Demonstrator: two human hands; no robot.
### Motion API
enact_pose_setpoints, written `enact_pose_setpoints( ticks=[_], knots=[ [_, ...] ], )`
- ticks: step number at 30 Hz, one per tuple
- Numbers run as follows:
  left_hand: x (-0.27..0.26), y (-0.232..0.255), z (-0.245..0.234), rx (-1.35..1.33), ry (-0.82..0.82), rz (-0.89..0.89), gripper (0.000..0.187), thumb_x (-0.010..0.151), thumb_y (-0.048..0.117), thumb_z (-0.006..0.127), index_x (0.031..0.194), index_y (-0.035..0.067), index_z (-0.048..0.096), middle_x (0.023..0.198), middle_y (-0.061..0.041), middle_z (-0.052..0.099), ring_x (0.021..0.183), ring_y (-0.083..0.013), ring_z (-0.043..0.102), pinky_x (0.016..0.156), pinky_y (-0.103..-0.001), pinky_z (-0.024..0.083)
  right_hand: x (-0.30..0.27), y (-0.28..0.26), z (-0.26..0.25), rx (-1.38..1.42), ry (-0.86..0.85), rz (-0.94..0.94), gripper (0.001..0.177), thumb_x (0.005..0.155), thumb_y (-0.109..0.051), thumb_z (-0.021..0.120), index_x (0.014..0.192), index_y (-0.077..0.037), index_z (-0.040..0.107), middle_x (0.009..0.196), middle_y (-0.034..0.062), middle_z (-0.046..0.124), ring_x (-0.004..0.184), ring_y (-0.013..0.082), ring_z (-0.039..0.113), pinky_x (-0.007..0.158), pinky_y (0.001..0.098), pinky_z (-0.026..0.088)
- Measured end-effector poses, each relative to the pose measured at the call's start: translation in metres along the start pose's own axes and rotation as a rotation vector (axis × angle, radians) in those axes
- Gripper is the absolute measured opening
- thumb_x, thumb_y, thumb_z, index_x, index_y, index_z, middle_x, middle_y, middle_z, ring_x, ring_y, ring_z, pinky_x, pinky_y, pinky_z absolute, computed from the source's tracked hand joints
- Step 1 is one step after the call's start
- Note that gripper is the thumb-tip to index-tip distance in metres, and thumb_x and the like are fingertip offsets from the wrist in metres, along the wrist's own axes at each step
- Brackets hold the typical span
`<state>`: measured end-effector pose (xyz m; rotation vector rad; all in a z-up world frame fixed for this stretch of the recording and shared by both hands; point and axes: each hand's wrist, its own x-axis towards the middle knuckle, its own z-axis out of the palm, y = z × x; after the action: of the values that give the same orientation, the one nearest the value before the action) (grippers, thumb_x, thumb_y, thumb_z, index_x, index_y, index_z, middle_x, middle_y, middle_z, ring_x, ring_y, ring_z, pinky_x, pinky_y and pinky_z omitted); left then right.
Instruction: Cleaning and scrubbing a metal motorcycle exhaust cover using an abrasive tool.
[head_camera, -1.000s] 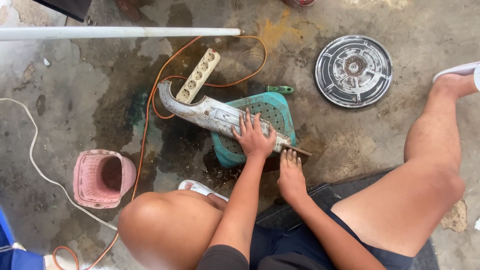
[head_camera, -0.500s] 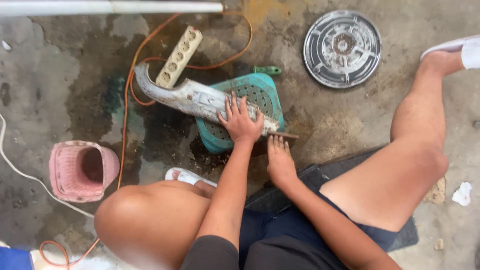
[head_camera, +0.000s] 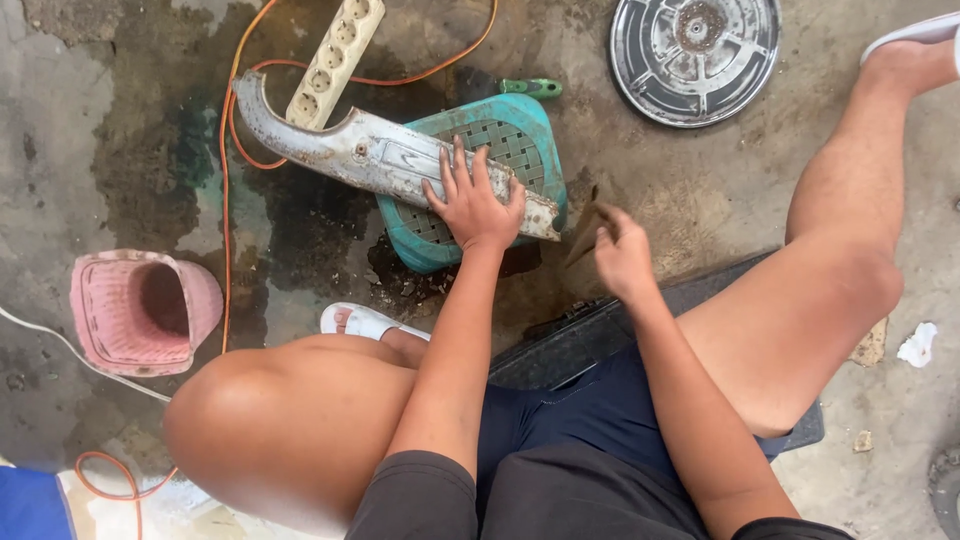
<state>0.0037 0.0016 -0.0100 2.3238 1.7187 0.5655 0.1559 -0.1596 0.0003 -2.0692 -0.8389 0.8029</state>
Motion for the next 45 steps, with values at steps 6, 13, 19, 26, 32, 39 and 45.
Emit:
enact_pose_setpoints(
  ticks=[6, 13, 19, 26, 32, 39, 45],
  knots=[
    [0.0, -0.002, 0.007, -0.019, 0.047, 0.007, 0.064, 0.075, 0.046, 0.065, 0.134, 0.026, 0.053, 0.16, -0.009, 0.041, 0.151, -0.0317, 0.035, 0.117, -0.067, 0.02, -0.042, -0.082, 0.014, 0.01, -0.149, 0.104, 0.044, 0.1, -0.006, 0.054, 0.144, -0.006, 0.058, 0.132, 0.0259, 0.065, 0.122, 0.0406, 0.063, 0.096, 0.0471, 0.057],
    [0.0, 0.002, 0.004, -0.032, 0.072, -0.021, 0.064, 0.073, 0.046, 0.065, 0.134, 0.026, 0.054, 0.159, -0.008, 0.043, 0.151, -0.0303, 0.038, 0.117, -0.067, 0.021, -0.047, -0.067, 0.017, -0.113, -0.139, -0.063, 0.05, 0.086, -0.002, 0.076, 0.135, -0.007, 0.067, 0.139, 0.0213, 0.06, 0.121, 0.0433, 0.061, 0.09, 0.0412, 0.06],
    [0.001, 0.005, 0.001, -0.106, 0.095, -0.035, 0.061, 0.076, 0.048, 0.064, 0.131, 0.023, 0.056, 0.157, -0.012, 0.046, 0.149, -0.0329, 0.042, 0.117, -0.068, 0.023, -0.043, -0.078, 0.015, -0.467, -0.185, -0.265, 0.05, 0.09, -0.01, 0.074, 0.139, -0.012, 0.065, 0.131, 0.0165, 0.052, 0.121, 0.0397, 0.061, 0.093, 0.0478, 0.062],
    [0.002, 0.004, 0.003, -0.181, 0.124, -0.038, 0.056, 0.086, 0.052, 0.053, 0.135, 0.025, 0.055, 0.155, -0.014, 0.048, 0.148, -0.0326, 0.044, 0.118, -0.068, 0.021, -0.029, -0.068, 0.021, -0.521, -0.138, -0.378, 0.047, 0.101, -0.001, 0.05, 0.148, -0.005, 0.052, 0.116, 0.0208, 0.055, 0.109, 0.0441, 0.062, 0.088, 0.0569, 0.057],
    [0.008, -0.003, -0.021, -0.401, 0.069, -0.11, 0.049, 0.094, 0.052, 0.044, 0.135, 0.026, 0.052, 0.155, -0.015, 0.046, 0.147, -0.0341, 0.044, 0.118, -0.063, 0.025, -0.023, -0.064, 0.025, -0.571, -0.088, -0.473, 0.051, 0.092, -0.003, 0.066, 0.142, -0.011, 0.06, 0.111, 0.0116, 0.065, 0.111, 0.0313, 0.063, 0.095, 0.0464, 0.056],
    [0.076, -0.086, -0.02, -0.287, 0.554, -0.672, 0.062, 0.085, 0.049, 0.066, 0.14, 0.025, 0.05, 0.139, -0.005, 0.055, 0.136, -0.0277, 0.053, 0.106, -0.055, 0.044, -0.025, -0.07, 0.027, -0.522, -0.105, -0.324, 0.073, 0.08, 0.001, 0.065, 0.149, -0.011, 0.042, 0.108, 0.018, 0.062, 0.11, 0.0389, 0.061, 0.102, 0.0523, 0.043],
    [0.106, -0.144, -0.036, -1.3, 0.505, -1.168, 0.07, 0.088, 0.043, 0.074, 0.137, -0.004, 0.056, 0.136, -0.032, 0.056, 0.134, -0.046, 0.052, 0.114, -0.053, 0.042, -0.012, -0.047, 0.03, -0.407, -0.086, -0.422, 0.042, 0.084, -0.001, 0.068, 0.121, -0.02, 0.069, 0.107, -0.0007, 0.063, 0.104, 0.0198, 0.06, 0.093, 0.0342, 0.055]
  ],
)
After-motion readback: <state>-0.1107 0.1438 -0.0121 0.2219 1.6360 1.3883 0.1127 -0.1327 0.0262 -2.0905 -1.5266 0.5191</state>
